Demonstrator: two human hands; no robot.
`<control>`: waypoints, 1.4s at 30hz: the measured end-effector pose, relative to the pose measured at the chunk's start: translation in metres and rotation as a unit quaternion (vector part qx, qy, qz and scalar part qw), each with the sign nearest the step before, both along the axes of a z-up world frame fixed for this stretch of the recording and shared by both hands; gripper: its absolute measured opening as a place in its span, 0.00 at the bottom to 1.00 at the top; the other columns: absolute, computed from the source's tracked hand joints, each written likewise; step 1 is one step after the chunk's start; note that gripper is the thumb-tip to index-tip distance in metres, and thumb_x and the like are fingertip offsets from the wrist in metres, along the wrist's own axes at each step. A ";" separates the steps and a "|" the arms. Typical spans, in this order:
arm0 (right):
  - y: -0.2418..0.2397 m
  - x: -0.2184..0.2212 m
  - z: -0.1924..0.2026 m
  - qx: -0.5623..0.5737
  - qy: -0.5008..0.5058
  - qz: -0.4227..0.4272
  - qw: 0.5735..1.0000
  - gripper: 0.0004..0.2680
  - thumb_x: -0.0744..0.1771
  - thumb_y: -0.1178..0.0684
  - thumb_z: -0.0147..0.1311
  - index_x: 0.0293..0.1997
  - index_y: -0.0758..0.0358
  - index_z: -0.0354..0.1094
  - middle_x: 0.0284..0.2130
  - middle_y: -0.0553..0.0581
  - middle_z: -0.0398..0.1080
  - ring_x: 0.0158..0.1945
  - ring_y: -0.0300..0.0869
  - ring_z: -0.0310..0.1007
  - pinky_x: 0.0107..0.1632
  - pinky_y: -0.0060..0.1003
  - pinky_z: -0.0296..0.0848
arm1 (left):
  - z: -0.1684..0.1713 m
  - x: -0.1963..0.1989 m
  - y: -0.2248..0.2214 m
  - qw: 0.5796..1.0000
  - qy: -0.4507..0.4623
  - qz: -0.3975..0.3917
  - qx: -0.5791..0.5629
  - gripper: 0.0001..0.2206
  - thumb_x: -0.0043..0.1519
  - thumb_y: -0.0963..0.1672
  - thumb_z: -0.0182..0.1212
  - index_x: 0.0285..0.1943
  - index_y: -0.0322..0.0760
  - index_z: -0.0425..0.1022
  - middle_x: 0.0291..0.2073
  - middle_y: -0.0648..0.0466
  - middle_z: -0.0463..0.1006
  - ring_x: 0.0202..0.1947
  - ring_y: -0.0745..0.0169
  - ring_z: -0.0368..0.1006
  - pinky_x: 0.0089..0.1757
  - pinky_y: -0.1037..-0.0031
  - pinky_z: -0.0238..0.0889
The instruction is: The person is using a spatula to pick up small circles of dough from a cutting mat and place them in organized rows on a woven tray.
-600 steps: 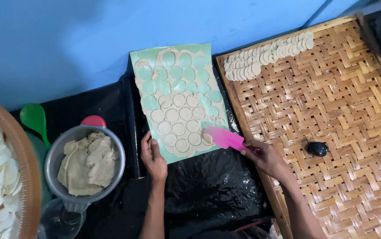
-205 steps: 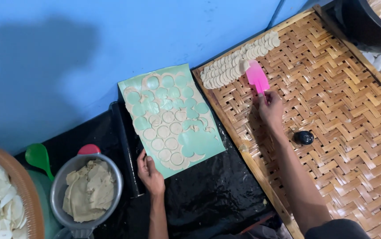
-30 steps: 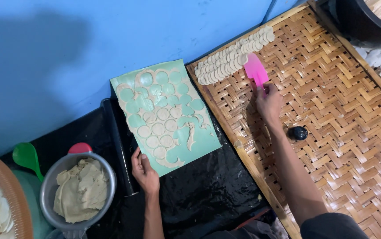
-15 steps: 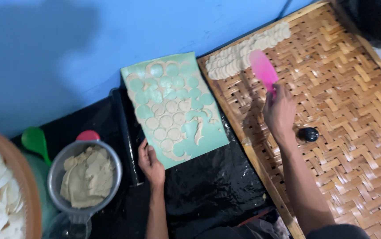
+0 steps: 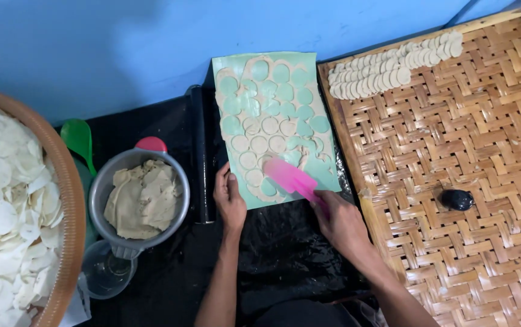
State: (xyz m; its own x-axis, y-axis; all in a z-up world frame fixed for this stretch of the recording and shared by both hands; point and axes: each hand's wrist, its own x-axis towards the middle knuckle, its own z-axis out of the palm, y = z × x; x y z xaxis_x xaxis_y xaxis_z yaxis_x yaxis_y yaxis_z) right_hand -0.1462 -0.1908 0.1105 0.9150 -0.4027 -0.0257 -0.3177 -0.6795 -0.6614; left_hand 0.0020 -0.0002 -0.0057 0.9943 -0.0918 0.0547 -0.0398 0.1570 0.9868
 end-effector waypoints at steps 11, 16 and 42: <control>0.016 0.009 0.017 -0.069 0.056 0.021 0.996 0.09 0.68 0.51 0.52 0.49 0.63 0.71 0.38 0.66 0.76 0.34 0.62 0.77 0.36 0.53 0.74 | 0.008 -0.002 0.001 0.999 0.008 0.004 0.034 0.16 0.72 0.40 0.44 0.67 0.27 0.67 0.53 0.45 0.79 0.53 0.64 0.73 0.54 0.73 0.63; 0.011 0.010 0.010 -0.061 0.045 0.036 0.997 0.09 0.68 0.52 0.53 0.48 0.65 0.71 0.38 0.66 0.76 0.34 0.62 0.77 0.36 0.54 0.74 | 0.006 -0.001 0.001 1.000 -0.004 0.002 0.020 0.15 0.72 0.40 0.44 0.66 0.26 0.67 0.53 0.46 0.78 0.53 0.64 0.73 0.55 0.74 0.63; -0.051 -0.002 -0.068 0.423 -0.010 -0.029 0.906 0.08 0.69 0.51 0.55 0.47 0.65 0.73 0.26 0.48 0.71 0.22 0.30 0.61 0.25 0.26 0.58 | -0.011 0.001 0.003 0.997 -0.023 0.021 0.066 0.15 0.72 0.40 0.47 0.65 0.27 0.69 0.49 0.48 0.80 0.48 0.65 0.74 0.51 0.74 0.66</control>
